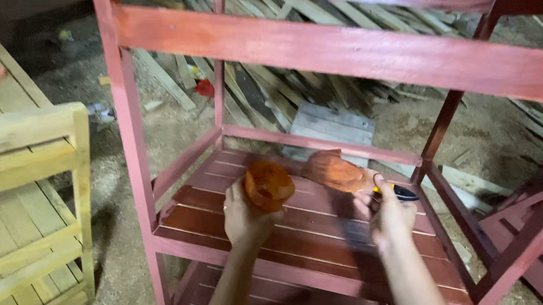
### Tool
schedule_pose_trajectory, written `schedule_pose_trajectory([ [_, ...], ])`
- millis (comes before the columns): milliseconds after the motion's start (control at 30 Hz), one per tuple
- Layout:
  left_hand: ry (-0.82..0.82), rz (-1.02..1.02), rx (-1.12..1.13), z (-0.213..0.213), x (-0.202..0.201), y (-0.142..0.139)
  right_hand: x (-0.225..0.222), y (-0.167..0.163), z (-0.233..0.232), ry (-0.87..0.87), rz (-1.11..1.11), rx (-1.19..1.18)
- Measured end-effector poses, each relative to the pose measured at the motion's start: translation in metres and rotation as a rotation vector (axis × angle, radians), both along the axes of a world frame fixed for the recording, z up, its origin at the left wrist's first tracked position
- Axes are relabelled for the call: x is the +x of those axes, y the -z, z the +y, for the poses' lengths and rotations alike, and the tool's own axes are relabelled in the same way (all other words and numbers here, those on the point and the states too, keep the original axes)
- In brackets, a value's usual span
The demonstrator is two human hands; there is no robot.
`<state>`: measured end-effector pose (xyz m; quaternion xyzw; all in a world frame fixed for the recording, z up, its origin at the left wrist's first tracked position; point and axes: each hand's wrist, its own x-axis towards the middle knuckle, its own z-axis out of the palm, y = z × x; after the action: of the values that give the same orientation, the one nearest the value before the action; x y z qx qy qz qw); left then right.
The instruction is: The person applies a reddish-brown wood stain to slatted wooden shelf units in a workshop, dabbing and wiping the liquid onto the boards with an orange cloth while holding a stained container of stain. They reposition and turn the shelf units between applications and work across different shelves and frames.
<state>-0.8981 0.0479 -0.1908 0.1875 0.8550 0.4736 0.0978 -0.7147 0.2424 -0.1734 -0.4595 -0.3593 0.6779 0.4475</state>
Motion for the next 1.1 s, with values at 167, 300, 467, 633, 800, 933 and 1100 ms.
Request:
schedule_pose_trajectory([
  [167,-0.003,-0.131,0.006,-0.011,-0.032,0.030,0.001,0.063,0.038,-0.088,-0.251,-0.097],
  [300,0.078,-0.040,0.053,-0.024,-0.057,0.039,-0.016,0.092,0.048,-0.120,-0.348,-0.156],
  [467,0.144,0.029,0.064,-0.042,-0.095,0.044,-0.080,0.103,0.043,-0.240,-0.340,-0.231],
  [633,0.187,0.014,0.083,-0.051,-0.123,0.046,-0.105,0.118,0.053,-0.395,-0.438,-0.239],
  [800,0.270,-0.055,0.236,-0.037,-0.124,0.048,-0.026,0.122,0.088,-0.206,-0.306,-0.126],
  [933,0.310,0.012,0.111,-0.027,-0.126,0.048,0.048,0.079,0.107,-0.016,-0.690,-0.057],
  [1100,0.335,-0.041,-0.019,-0.029,-0.131,0.042,0.075,0.030,0.098,0.120,-0.881,0.224],
])
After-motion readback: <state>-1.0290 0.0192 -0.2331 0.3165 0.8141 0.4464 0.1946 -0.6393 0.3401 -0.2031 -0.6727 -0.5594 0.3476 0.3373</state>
